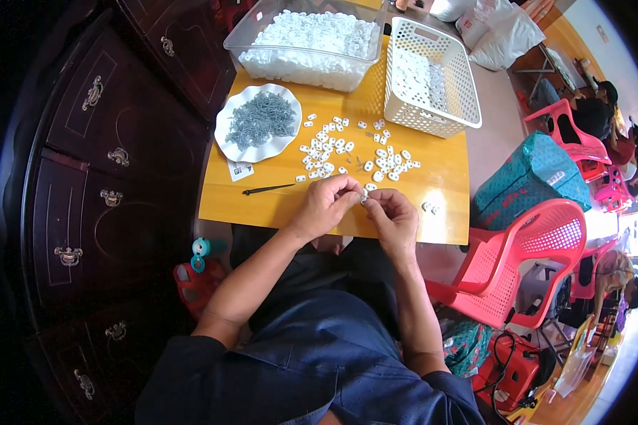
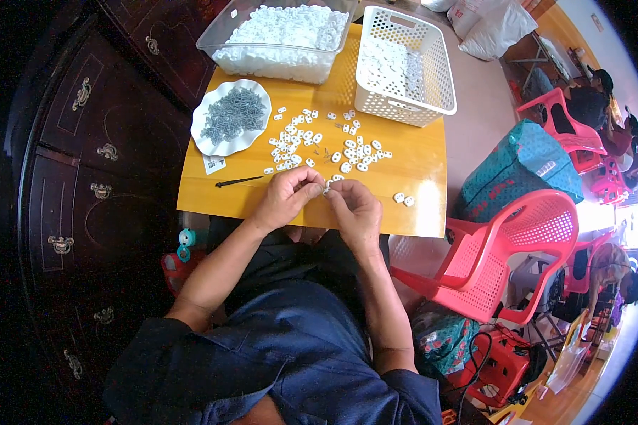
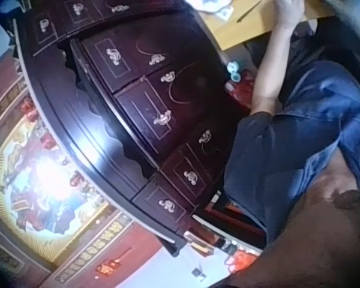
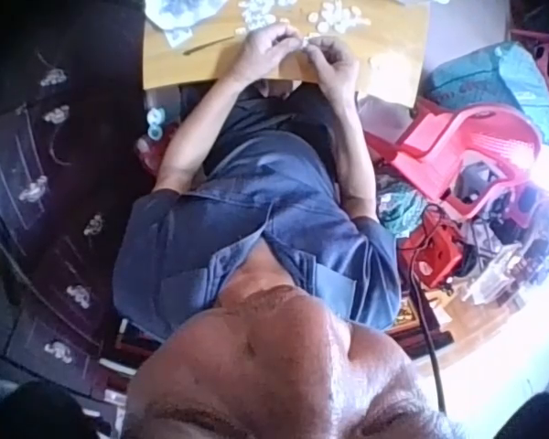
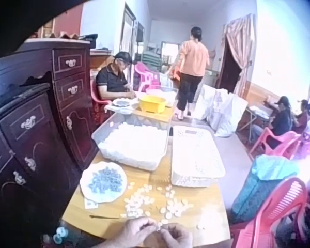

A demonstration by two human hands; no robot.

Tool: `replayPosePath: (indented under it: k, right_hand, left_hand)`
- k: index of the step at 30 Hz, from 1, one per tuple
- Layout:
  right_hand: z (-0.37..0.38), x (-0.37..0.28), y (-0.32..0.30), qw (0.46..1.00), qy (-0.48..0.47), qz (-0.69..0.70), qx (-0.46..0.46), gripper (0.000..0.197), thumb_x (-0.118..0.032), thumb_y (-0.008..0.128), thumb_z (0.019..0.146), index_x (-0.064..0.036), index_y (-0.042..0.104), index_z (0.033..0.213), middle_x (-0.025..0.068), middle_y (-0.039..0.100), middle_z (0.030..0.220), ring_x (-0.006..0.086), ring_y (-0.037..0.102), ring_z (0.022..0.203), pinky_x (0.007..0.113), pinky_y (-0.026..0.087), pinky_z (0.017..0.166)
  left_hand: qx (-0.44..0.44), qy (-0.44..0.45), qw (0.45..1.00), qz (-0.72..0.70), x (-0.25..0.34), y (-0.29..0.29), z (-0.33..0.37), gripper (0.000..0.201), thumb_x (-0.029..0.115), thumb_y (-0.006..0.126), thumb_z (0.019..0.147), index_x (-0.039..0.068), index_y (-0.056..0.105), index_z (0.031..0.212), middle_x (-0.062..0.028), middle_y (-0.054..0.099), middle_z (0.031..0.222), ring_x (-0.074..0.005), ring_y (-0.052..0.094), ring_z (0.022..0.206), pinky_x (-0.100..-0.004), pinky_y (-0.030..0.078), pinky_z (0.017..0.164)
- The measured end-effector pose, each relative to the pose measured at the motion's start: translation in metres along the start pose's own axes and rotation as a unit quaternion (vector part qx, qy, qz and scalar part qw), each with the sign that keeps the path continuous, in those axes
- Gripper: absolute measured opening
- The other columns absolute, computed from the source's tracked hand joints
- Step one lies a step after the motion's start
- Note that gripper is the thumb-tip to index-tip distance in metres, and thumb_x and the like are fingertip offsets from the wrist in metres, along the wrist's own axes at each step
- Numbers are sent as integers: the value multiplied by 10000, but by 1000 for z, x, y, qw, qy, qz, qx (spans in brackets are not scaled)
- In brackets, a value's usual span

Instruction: Assembling small white plastic components by hand at a workbench.

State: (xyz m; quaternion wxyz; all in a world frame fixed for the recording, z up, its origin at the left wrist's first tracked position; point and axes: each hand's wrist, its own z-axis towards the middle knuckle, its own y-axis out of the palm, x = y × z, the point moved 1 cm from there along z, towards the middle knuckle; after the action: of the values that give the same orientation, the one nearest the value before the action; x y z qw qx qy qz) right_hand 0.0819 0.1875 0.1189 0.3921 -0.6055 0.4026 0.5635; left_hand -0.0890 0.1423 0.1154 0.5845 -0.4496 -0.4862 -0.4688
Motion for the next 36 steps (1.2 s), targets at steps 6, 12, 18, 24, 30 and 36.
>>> replayPosePath:
  k: [6, 12, 18, 24, 30, 36]
  right_hand:
    - [-1, 1, -1, 1000, -5, -9, 4, 95, -49, 718, 944, 8, 689, 1014, -6, 712, 882, 45, 635, 791, 210, 513, 725]
    - [-2, 1, -2, 1000, -3, -9, 8, 86, -43, 715, 942, 5, 690, 1010, -8, 712, 877, 44, 629, 781, 210, 511, 721]
    - [-3, 3, -1, 1000, -1, -1, 1, 101, -24, 707, 950, 7, 674, 1041, 11, 705, 904, 62, 645, 779, 206, 527, 713]
    - [-4, 5, -4, 1000, -4, -17, 0, 93, -10, 691, 953, 15, 673, 1041, 22, 713, 912, 63, 652, 793, 209, 532, 720]
    - [-2, 8, -3, 998, -10, -55, -1, 94, -8, 689, 953, 18, 672, 1041, 25, 715, 910, 64, 653, 795, 210, 528, 718]
    - [-2, 4, -1, 999, 3, -46, 1, 107, -21, 694, 955, 18, 672, 1052, 36, 722, 920, 68, 656, 798, 215, 530, 720]
  left_hand:
    - [-9, -3, 1000, 16, 0, -1, 0, 89, 75, 641, 997, -9, 670, 993, -2, 672, 877, -63, 600, 811, -246, 515, 739]
    - [-14, -7, 1000, 22, 0, 0, 0, 84, 70, 639, 997, -9, 668, 992, -5, 673, 881, -64, 601, 811, -250, 517, 739]
    - [20, 10, 1000, 5, -5, 4, 0, 68, 50, 667, 946, -18, 678, 946, -75, 711, 797, -104, 639, 713, -292, 515, 651]
    - [-13, -10, 1000, 25, 3, 2, -1, 50, 31, 655, 957, -17, 667, 957, -25, 690, 859, -77, 617, 803, -270, 520, 727]
    - [-12, 13, 998, 55, 5, 1, -1, 53, 35, 658, 954, -17, 667, 951, -28, 690, 854, -78, 613, 796, -272, 516, 718]
    - [-13, -5, 1000, 26, -3, -3, 1, 56, 39, 656, 965, -17, 660, 958, -14, 681, 871, -69, 606, 808, -259, 517, 728]
